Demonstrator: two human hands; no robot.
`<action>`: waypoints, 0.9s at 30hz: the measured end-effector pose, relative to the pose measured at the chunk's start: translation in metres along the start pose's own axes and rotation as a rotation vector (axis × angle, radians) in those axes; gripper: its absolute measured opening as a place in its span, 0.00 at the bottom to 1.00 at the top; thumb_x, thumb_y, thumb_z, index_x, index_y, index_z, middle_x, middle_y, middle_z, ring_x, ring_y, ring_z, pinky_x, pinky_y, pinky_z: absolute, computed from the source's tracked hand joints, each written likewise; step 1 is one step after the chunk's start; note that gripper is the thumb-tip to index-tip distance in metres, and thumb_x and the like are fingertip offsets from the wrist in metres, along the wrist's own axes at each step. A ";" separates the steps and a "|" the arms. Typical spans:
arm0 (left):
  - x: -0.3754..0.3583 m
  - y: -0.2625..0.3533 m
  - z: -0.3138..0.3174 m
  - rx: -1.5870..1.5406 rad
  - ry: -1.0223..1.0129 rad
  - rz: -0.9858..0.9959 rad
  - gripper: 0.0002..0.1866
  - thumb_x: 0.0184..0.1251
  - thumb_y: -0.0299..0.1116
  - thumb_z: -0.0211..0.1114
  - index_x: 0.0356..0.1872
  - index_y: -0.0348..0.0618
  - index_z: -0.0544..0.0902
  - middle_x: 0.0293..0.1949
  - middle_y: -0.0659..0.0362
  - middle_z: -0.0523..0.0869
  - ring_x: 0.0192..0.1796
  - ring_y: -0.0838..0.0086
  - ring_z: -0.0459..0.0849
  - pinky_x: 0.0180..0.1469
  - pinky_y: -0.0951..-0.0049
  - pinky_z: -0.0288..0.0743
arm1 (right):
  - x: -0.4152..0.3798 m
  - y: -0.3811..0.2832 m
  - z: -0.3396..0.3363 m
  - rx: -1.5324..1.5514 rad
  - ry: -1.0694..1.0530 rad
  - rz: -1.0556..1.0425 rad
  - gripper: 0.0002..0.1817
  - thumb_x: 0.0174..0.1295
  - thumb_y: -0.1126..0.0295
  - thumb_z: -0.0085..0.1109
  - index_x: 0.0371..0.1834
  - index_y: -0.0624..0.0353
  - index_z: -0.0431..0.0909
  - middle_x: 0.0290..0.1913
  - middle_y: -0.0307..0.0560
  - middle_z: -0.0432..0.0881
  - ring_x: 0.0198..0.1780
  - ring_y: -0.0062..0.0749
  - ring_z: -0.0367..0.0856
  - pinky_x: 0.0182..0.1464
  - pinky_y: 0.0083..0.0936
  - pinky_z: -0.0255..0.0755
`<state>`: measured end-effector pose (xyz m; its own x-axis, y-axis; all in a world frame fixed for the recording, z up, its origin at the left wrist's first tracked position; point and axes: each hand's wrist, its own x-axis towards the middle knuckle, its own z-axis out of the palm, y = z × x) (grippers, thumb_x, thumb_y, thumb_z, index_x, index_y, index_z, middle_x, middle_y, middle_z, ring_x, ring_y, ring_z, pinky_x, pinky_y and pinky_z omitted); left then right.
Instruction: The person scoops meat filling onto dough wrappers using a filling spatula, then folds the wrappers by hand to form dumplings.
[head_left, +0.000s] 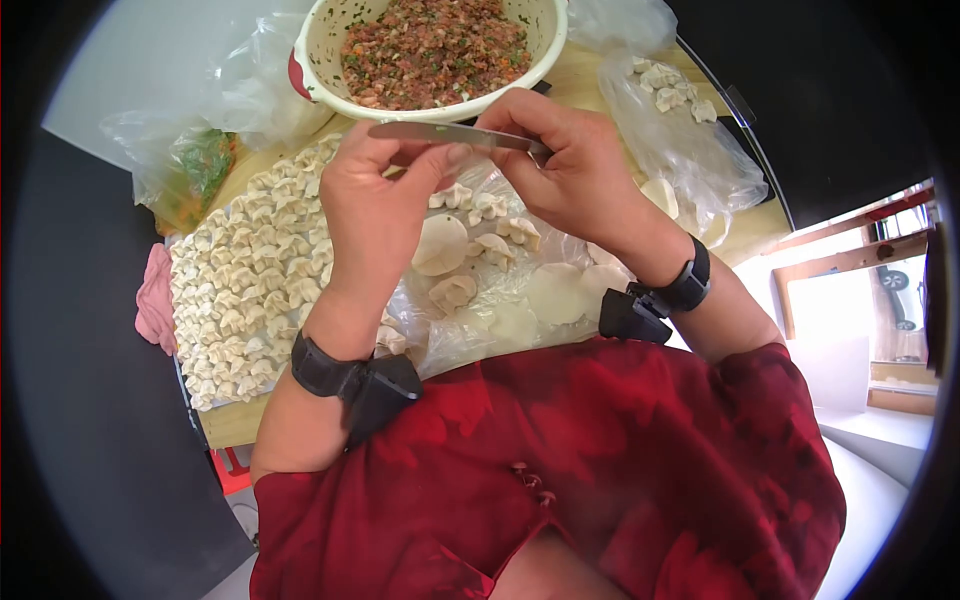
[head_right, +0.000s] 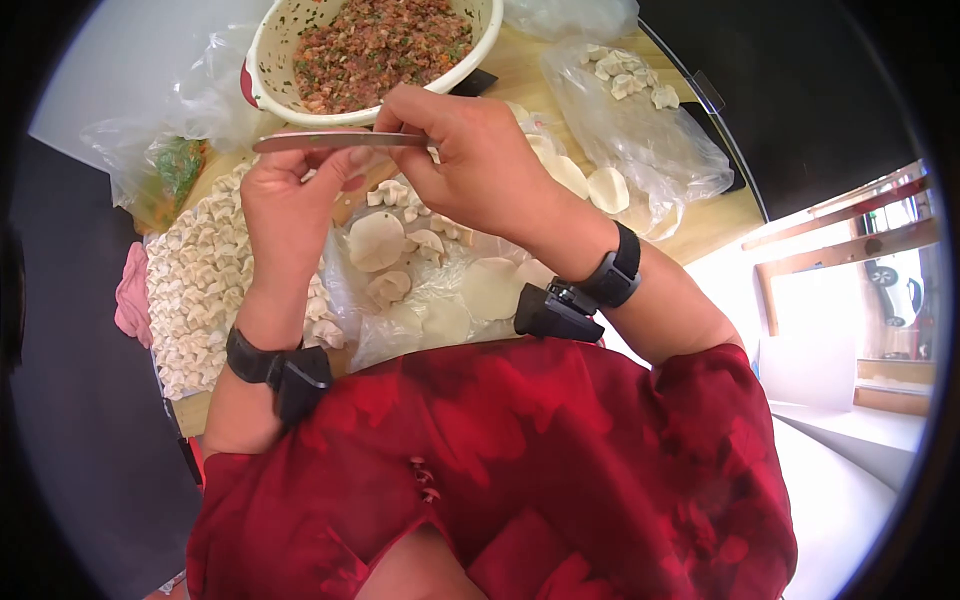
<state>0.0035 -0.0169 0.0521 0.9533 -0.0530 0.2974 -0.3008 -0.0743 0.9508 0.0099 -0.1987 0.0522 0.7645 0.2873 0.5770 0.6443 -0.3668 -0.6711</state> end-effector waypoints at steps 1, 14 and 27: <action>0.003 -0.002 0.005 -0.029 0.031 0.034 0.06 0.61 0.20 0.68 0.39 0.33 0.85 0.35 0.60 0.86 0.35 0.79 0.85 0.38 0.80 0.85 | 0.000 0.000 0.001 -0.025 0.042 -0.007 0.07 0.54 0.79 0.58 0.35 0.59 0.76 0.26 0.49 0.80 0.27 0.38 0.79 0.30 0.29 0.71; 0.014 -0.049 0.021 -0.027 -0.139 -0.139 0.05 0.60 0.23 0.71 0.37 0.35 0.87 0.32 0.61 0.88 0.33 0.83 0.84 0.37 0.81 0.78 | -0.019 0.038 -0.029 0.089 -0.006 0.377 0.06 0.68 0.71 0.55 0.41 0.59 0.80 0.24 0.38 0.79 0.27 0.19 0.76 0.30 0.22 0.70; 0.023 -0.082 0.022 0.561 -0.354 0.012 0.10 0.60 0.26 0.69 0.42 0.37 0.86 0.30 0.60 0.87 0.29 0.82 0.81 0.35 0.81 0.75 | -0.010 0.113 -0.016 -0.278 -0.188 0.073 0.06 0.56 0.73 0.65 0.36 0.60 0.84 0.32 0.50 0.83 0.34 0.42 0.81 0.38 0.32 0.74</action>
<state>0.0497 -0.0335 -0.0210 0.9117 -0.3740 0.1700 -0.3715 -0.5738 0.7299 0.0750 -0.2572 -0.0221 0.8149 0.4000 0.4194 0.5781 -0.6121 -0.5396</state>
